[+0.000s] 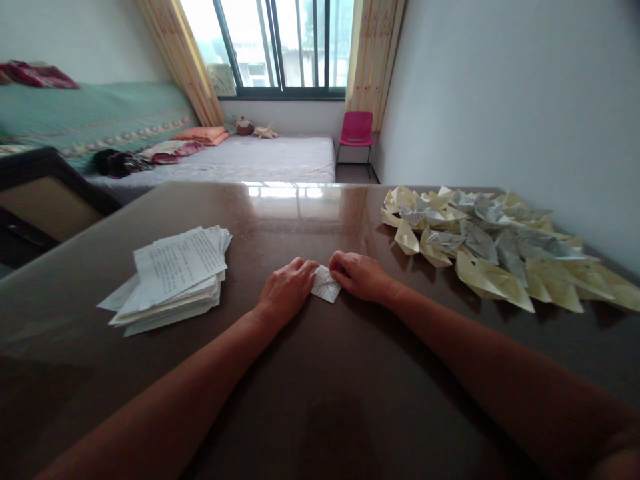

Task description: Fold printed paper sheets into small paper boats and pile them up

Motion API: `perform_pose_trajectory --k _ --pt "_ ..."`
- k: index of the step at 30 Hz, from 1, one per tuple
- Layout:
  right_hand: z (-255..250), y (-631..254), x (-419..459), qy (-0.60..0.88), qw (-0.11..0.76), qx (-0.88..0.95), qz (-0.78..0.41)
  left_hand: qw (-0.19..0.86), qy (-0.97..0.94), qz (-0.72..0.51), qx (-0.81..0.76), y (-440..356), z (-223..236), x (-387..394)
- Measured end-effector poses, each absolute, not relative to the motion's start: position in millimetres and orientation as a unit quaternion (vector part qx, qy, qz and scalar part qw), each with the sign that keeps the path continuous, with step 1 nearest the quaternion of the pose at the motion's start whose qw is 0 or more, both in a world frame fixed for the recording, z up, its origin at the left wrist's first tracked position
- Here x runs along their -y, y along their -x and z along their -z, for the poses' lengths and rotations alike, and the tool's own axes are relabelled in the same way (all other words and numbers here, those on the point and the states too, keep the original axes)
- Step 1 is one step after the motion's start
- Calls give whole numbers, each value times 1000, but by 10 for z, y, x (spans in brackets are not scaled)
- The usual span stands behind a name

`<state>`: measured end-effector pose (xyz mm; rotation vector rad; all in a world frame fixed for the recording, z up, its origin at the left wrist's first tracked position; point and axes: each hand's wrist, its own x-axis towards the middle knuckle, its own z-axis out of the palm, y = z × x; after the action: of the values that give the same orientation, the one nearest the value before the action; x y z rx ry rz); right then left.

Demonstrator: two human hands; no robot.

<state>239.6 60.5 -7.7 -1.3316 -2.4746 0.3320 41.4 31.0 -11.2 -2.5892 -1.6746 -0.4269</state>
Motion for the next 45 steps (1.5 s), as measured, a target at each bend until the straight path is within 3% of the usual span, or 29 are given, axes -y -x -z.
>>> perform_pose_trajectory --k 7,12,20,26,33,37,40,45 --pt "-18 -2404 -537 445 136 883 -64 70 891 65 445 -371 27 -212" --pt "-256 -2488 -449 331 16 943 21 96 891 16 443 -393 -41 -155" --pt "-441 -2430 -250 405 -73 910 36 78 888 3 454 -386 -124 -77" --pt "-200 -2418 -463 457 76 886 -2 63 890 33 451 -361 -131 -55" --pt "69 -2362 -579 484 189 836 -177 80 883 47 459 -376 -105 -90" --pt "41 -2333 -545 429 254 819 -284 66 851 117 508 -384 -78 -97" --pt "-8 -2315 -501 366 296 831 -297 65 842 185 502 -365 -77 -116" --pt "-9 -2293 -520 381 355 792 -318 -46 839 242 486 -288 -69 -204"
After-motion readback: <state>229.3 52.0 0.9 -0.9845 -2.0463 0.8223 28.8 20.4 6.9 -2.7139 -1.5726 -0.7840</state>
